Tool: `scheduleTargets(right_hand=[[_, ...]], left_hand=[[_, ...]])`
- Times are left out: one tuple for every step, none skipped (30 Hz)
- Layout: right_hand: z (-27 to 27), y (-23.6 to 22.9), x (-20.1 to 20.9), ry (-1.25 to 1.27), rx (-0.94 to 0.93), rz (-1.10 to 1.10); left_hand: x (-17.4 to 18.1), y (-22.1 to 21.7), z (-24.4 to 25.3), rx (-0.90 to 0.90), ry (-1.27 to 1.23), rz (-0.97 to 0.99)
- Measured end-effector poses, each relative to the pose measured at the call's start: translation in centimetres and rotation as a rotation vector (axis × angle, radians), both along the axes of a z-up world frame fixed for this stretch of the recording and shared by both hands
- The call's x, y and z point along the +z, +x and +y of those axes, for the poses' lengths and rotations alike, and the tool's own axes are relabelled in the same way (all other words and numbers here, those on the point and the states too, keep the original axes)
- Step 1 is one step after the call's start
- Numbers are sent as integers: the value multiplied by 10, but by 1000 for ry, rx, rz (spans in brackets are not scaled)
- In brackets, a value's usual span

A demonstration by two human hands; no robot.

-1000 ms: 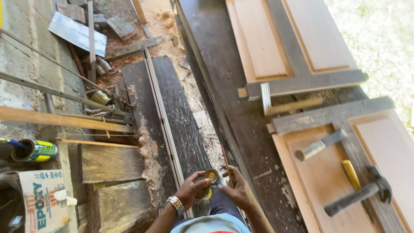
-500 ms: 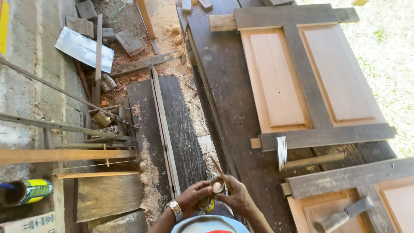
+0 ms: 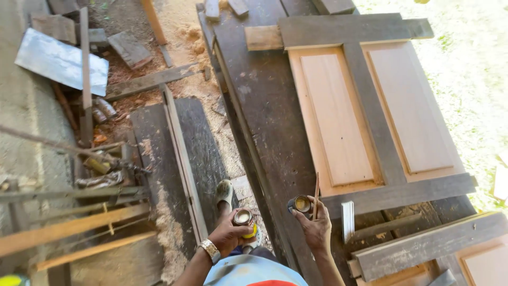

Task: The person is applying a liquid finish or stain to the edges and surfaces of wooden door panels using a stick and handling various cans of supplies in a workshop environment.

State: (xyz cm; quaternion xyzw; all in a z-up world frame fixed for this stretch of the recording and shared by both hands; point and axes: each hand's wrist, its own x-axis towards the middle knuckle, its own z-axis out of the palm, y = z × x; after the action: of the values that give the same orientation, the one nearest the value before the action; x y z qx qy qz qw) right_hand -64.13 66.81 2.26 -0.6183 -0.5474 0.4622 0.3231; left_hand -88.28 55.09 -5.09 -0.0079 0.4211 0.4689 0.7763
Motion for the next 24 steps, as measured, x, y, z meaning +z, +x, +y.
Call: scheduleTargets(right_hand=[[11,-8,-3,0,-16,-8],[23,-15,-7,-7,-35,-40],[33,-23,-10,-19,-59,-74],[44,-30,-23,-24,-79,-84],[56,-37,-36,-8,-83,-79],[68,-43,-48,8,-86,-75],[82,-52,-50,9,-106,-82],[96,-60,-51,29,-101,-130],[108,-69,-54,46,-93,-177],[123,-80,-50,44,-109,-182],[135,-89,-47,37,-102,-259],[146,-99,-43,29,-95,-337],[156,-104,-45,20,-98,-344],[164,-109,-47,18,-99,-352],[174,-114,-49,20,-95,-359],[180,-116,-54,14,-92,-365],[189,-117,-60,33,-101,-372],[197,-119,-65,53,-109,-379],[203,-121,-66,51,-102,-384],[208,-123,-66,58,-119,-398],[212,-124,-67,64,-140,-413],[215,-127,-65,62,-139,-418],[218,-129,-62,58,-150,-423],[220,-131,-59,53,-161,-428]], left_hand=[[-1,-8,16,-16,0,-8],[-3,-16,34,-70,13,98],[-5,-24,49,-128,24,201],[-8,-33,67,-149,22,190],[-10,-44,87,-203,129,348],[-11,-54,107,-254,240,504],[-3,-63,131,-272,248,495],[6,-72,156,-343,333,691],[14,-82,178,-410,419,889],[30,-89,205,-425,427,882],[45,-94,227,-516,394,1022],[60,-100,249,-608,361,1161],[56,-102,269,-615,358,1151],[52,-105,287,-647,399,1230],[48,-108,306,-672,438,1310],[37,-106,317,-673,434,1302],[26,-106,329,-654,511,1361],[15,-105,340,-633,589,1420],[11,-104,347,-628,583,1415],[6,-102,354,-625,605,1427],[0,-99,361,-625,631,1437],[-2,-98,364,-624,630,1431],[-3,-97,368,-632,646,1418],[-4,-95,371,-640,662,1404]])
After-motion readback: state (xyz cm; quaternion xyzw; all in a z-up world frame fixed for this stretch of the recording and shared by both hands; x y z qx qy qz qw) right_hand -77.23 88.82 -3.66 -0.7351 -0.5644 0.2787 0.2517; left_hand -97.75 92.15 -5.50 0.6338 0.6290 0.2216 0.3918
